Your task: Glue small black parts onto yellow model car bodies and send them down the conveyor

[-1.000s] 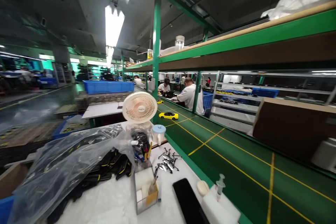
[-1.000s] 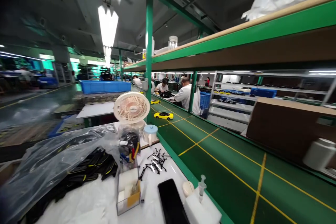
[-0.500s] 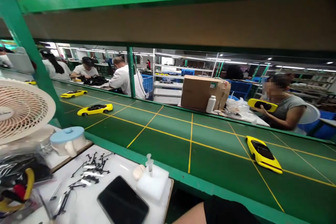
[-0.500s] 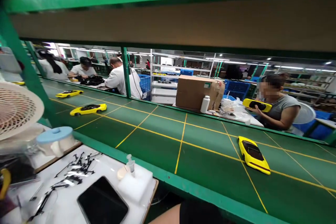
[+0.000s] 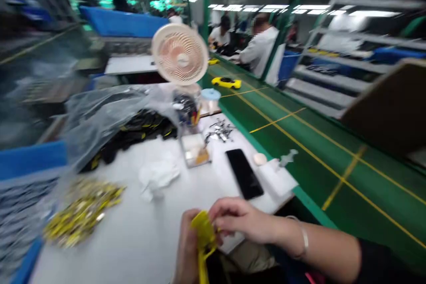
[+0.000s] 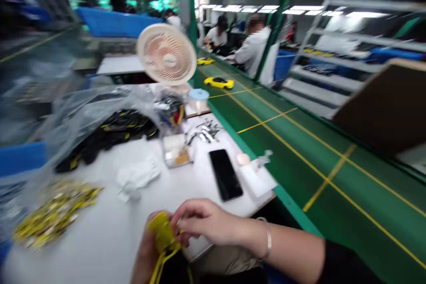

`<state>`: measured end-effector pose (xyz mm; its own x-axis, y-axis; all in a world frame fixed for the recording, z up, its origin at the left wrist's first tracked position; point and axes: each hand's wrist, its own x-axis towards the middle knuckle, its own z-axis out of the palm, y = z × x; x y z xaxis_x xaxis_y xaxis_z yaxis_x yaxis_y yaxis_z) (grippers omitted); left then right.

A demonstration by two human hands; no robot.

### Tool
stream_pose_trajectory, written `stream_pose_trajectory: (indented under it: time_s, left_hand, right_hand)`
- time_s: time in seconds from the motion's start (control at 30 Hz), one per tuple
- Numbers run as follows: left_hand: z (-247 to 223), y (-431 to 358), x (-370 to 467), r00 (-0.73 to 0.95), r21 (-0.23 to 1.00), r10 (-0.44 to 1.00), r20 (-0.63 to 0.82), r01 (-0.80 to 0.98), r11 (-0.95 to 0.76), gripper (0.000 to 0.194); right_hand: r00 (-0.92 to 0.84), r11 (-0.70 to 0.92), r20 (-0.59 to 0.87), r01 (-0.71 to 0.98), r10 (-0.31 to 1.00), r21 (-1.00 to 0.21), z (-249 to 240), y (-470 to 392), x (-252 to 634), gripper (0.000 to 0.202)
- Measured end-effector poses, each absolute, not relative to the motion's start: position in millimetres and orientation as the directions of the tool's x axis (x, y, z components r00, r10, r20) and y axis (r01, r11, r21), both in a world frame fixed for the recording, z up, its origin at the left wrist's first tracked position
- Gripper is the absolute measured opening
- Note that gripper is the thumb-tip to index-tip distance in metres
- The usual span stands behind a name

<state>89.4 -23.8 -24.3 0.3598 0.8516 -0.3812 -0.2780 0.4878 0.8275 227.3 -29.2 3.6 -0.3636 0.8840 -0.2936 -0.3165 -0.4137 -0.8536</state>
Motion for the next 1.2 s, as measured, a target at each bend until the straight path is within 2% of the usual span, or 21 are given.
stream_pose_trajectory:
  time_s: [0.07,0.17,0.33,0.57,0.67,0.77,0.9,1.07,1.2]
  left_hand:
    - [-21.7,-32.9,73.7,0.383,0.831,0.882,-0.273,-0.368,0.417,0.049]
    - [-22.5,-33.0,73.3,0.45,0.839,0.874,-0.184,-0.391,0.378,0.05]
    - [-24.7,-29.6,77.1,0.465,0.876,0.875,-0.136,-0.355,0.325,0.048]
    - [-19.5,-32.0,73.8,0.435,0.896,0.886,-0.159,-0.314,0.315,0.049]
    - [-18.5,-30.9,72.8,0.471,0.914,0.875,-0.112,-0.297,0.277,0.046]
    - [-19.7,-30.8,72.1,0.466,0.936,0.883,-0.065,-0.277,0.215,0.045]
    - [-26.6,-31.3,72.8,0.401,0.924,0.914,0.066,-0.37,0.096,0.034]
    - [-32.6,-30.7,68.2,0.308,0.922,0.901,0.304,-0.332,-0.198,0.024]
    - [-32.1,-33.4,62.1,0.333,0.909,0.86,0.387,-0.294,-0.295,0.025]
  right_hand:
    - [-0.359,-0.419,-0.295,-0.341,0.885,-0.841,7.0,-34.4,233.0,0.036]
    - [-0.347,-0.421,-0.31,-0.314,0.885,-0.851,4.7,-36.8,237.3,0.029]
    - [-0.379,-0.485,-0.36,-0.316,0.853,-0.816,2.0,-38.5,234.8,0.031]
    - [-0.361,-0.467,-0.345,-0.342,0.866,-0.815,4.9,-39.9,234.0,0.032]
    - [-0.356,-0.494,-0.377,-0.339,0.855,-0.801,7.6,-38.7,232.8,0.036]
    - [-0.403,-0.57,-0.425,-0.376,0.81,-0.73,10.7,-35.8,230.7,0.042]
    - [-0.453,-0.602,-0.424,-0.391,0.784,-0.696,10.9,-33.7,229.5,0.041]
    - [-0.472,-0.506,-0.353,-0.246,0.808,-0.827,10.2,-33.4,237.3,0.034]
    - [-0.44,-0.332,-0.31,0.027,0.843,-0.943,18.9,-32.2,246.5,0.029]
